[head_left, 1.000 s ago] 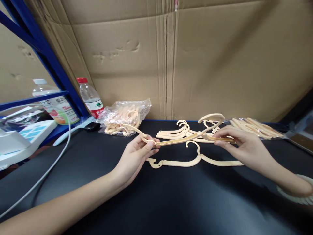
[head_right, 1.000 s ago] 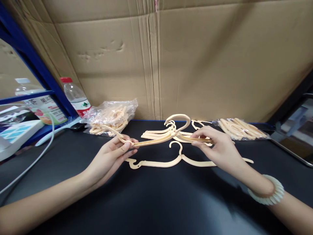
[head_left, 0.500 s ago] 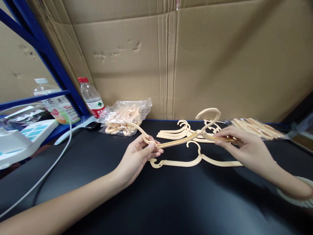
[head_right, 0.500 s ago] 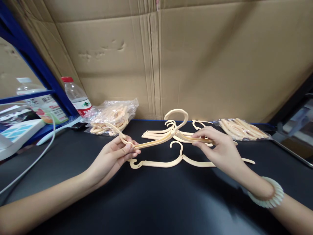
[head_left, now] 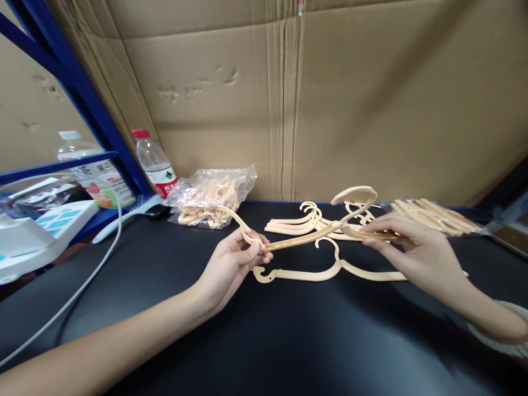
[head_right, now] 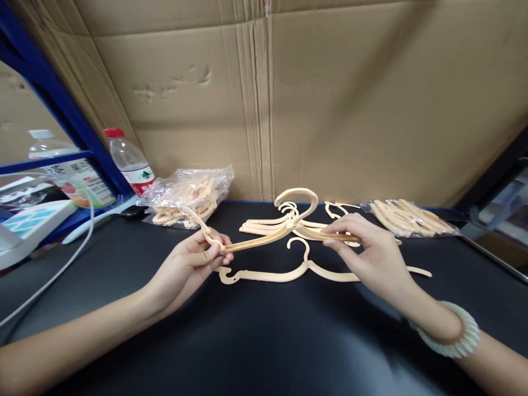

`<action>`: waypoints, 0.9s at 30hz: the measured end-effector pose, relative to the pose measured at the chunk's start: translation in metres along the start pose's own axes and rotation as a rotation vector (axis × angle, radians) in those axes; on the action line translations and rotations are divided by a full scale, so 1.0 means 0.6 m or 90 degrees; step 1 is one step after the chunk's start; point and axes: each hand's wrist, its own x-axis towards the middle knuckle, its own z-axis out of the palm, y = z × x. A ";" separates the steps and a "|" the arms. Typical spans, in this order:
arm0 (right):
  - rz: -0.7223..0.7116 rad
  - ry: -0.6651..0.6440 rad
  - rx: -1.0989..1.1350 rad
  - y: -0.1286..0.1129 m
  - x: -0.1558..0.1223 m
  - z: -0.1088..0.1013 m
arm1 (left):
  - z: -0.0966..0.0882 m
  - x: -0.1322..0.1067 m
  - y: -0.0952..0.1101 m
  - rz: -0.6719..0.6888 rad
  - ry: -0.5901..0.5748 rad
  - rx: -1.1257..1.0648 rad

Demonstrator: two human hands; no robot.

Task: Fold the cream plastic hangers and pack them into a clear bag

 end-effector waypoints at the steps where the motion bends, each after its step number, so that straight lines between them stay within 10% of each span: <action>1: -0.003 0.001 0.002 0.000 0.000 0.000 | 0.000 0.000 0.001 0.000 0.000 -0.004; 27: -0.082 0.049 -0.027 -0.008 0.000 -0.002 | 0.002 -0.002 0.015 -0.087 -0.045 -0.074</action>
